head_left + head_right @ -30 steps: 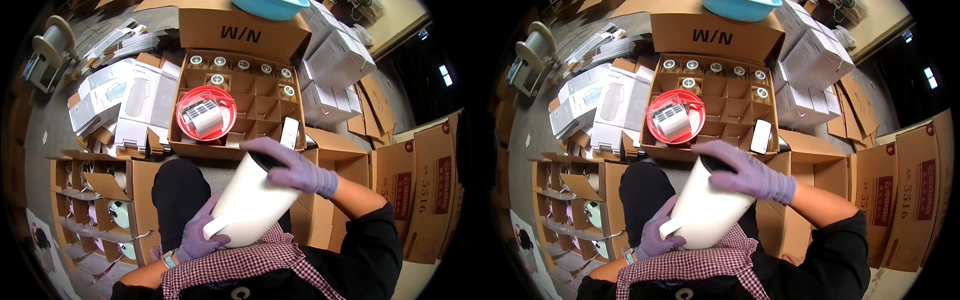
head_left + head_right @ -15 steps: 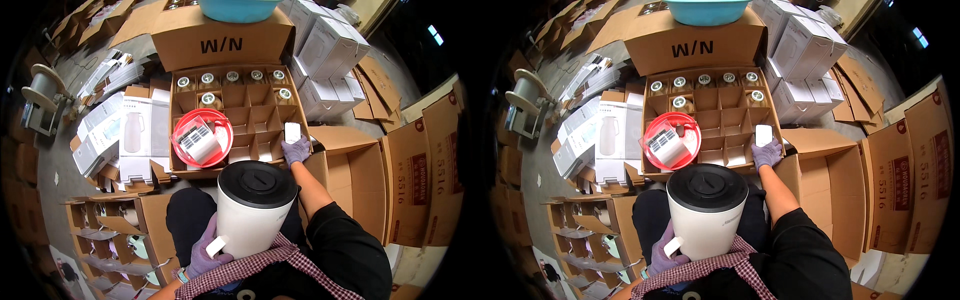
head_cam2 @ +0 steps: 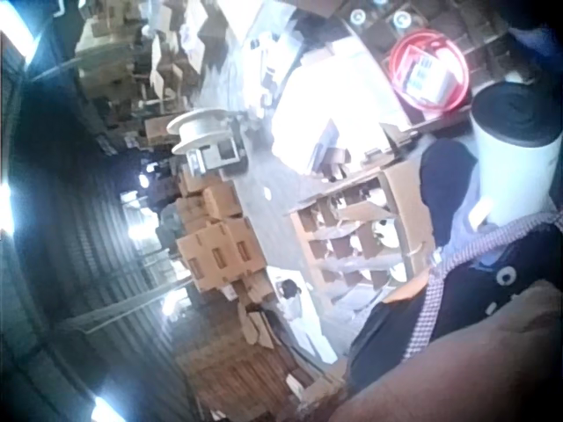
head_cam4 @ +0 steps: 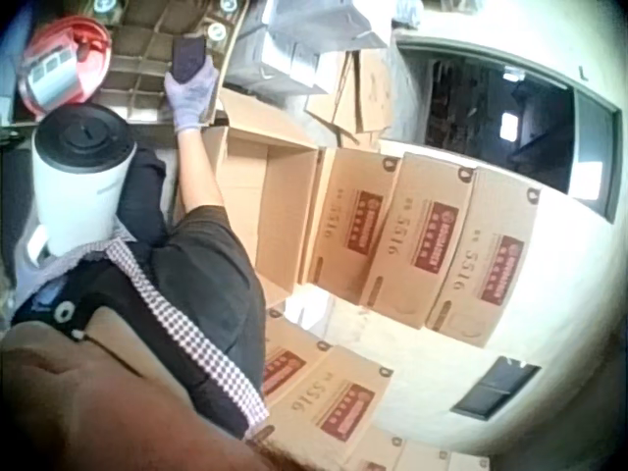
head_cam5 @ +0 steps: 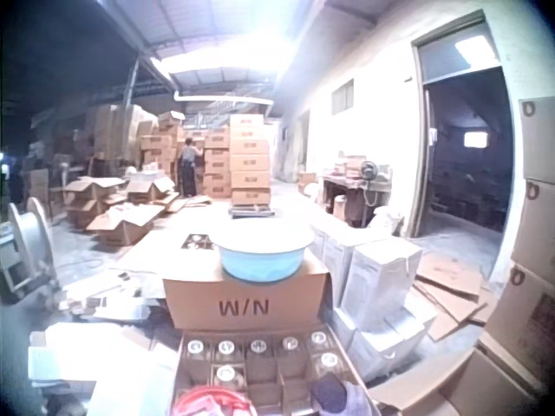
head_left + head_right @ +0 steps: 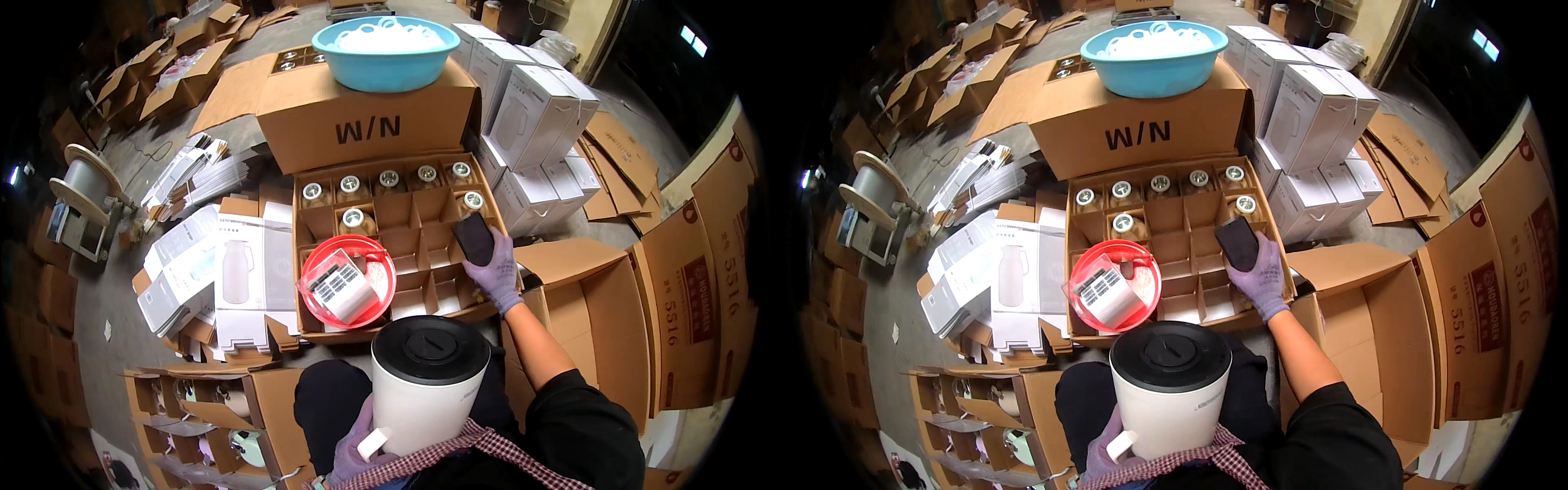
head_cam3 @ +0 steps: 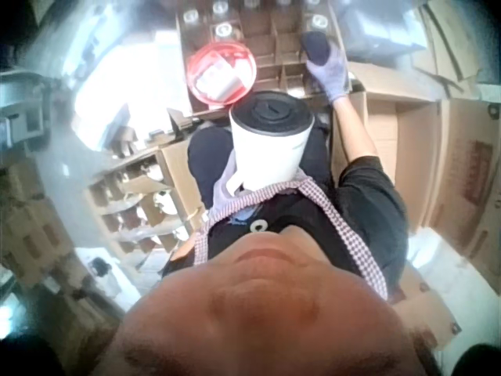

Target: The person assembles red and white kettles by inserting internal components, screwing on lids, and attaching spouts. They then place the assembled kettles into a cardboard box.

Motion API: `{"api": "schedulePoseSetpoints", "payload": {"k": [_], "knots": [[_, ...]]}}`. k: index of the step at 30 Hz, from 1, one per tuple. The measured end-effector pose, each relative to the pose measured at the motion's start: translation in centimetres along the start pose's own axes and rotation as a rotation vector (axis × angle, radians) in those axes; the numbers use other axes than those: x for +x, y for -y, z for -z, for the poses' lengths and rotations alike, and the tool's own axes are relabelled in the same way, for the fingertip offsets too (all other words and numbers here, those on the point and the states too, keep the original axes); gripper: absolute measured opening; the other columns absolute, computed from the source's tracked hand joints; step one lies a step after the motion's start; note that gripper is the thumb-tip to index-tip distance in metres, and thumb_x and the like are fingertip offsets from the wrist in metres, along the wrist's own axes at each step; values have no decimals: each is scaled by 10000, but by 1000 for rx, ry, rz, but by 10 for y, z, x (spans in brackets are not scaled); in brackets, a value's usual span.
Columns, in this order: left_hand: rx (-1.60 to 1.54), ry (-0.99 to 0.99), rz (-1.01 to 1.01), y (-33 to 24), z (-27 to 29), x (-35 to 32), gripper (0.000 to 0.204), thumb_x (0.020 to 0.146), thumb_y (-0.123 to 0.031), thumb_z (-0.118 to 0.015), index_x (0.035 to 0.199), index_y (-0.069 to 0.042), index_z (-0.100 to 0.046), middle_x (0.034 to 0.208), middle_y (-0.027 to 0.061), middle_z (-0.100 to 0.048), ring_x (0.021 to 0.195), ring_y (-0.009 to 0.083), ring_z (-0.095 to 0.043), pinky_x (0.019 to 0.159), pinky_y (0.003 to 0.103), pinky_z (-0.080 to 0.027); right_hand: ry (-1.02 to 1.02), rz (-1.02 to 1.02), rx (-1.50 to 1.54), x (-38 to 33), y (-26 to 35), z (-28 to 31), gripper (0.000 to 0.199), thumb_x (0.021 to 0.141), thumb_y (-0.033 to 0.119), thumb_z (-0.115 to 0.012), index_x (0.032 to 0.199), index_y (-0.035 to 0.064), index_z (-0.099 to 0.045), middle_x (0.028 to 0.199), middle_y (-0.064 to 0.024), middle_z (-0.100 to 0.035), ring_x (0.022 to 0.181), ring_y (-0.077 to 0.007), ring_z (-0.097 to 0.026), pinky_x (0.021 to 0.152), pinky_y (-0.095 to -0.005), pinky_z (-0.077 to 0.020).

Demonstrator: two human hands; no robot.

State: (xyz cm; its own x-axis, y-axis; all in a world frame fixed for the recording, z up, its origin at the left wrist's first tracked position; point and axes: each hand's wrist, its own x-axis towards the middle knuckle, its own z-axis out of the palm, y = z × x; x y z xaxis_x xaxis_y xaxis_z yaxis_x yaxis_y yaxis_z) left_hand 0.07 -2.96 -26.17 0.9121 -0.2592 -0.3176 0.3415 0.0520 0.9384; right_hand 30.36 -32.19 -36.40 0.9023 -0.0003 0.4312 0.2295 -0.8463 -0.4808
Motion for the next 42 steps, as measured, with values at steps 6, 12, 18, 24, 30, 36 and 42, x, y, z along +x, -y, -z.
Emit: {"api": "schedulePoseSetpoints", "payload": {"k": [6, 12, 18, 24, 30, 36, 42], "knots": [[-7, -5, 6, 1, 4, 8, 1145, 740, -153, -851, 1581, -22, -86, 1557, 164, -361, 1407, 206, -392, 1128, 304, -328, -147, 273, 108, 84, 78, 29, 847, 634, 252, -837, 1330, 7, -421, 1183, -203, -505, 1118, -379, -517, 986, -440, -457], [-14, -25, -15, 1, 5, 12, 1146, 739, -151, -851, 1581, -23, -85, 1556, 165, -363, 1405, 205, -395, 1127, 303, -330, -335, 565, 51, 244, 149, 29, 825, 675, 336, -816, 1334, 14, -437, 1190, -227, -567, 1107, -381, -586, 940, -463, -504], [-16, -26, -7, 4, 1, 8, 1146, 738, -150, -850, 1582, -24, -84, 1555, 165, -364, 1403, 205, -398, 1125, 302, -333, -379, 494, -341, 397, 202, 39, 733, 712, 525, -771, 1247, 74, -551, 1263, -203, -553, 1184, -371, -544, 988, -482, -451], [-38, -38, 2, 3, 6, 6, 1147, 738, -148, -850, 1582, -26, -83, 1555, 165, -366, 1401, 204, -401, 1124, 301, -335, 78, 925, -10, 250, 200, -90, 67, 822, 209, -651, 869, 183, -691, 862, -80, -648, 858, -282, -648, 744, -384, -554], [-34, -49, 14, 7, 4, -2, 1148, 737, -146, -850, 1583, -27, -83, 1554, 165, -367, 1399, 203, -404, 1123, 301, -338, 983, 712, -484, 71, 167, -196, 256, 852, 268, -633, 1048, 126, -719, 1076, -111, -732, 987, -270, -715, 785, -391, -576], [19, -45, -17, 10, 1, -9, 1148, 737, -144, -849, 1583, -29, -82, 1553, 165, -368, 1397, 203, -407, 1121, 300, -340, 681, 642, -415, 63, 173, -168, 224, 934, 216, -529, 983, 89, -707, 929, -125, -743, 908, -292, -724, 738, -423, -572], [-218, 28, -70, -12, -4, -17, 1031, 752, -229, -755, 1574, 0, -176, 1544, 100, -409, 1380, 164, -406, 1146, 308, -286, 856, 451, 619, 112, 172, 60, 215, 820, 204, -742, 959, 67, -652, 891, -125, -678, 818, -282, -674, 741, -384, -516]]}}
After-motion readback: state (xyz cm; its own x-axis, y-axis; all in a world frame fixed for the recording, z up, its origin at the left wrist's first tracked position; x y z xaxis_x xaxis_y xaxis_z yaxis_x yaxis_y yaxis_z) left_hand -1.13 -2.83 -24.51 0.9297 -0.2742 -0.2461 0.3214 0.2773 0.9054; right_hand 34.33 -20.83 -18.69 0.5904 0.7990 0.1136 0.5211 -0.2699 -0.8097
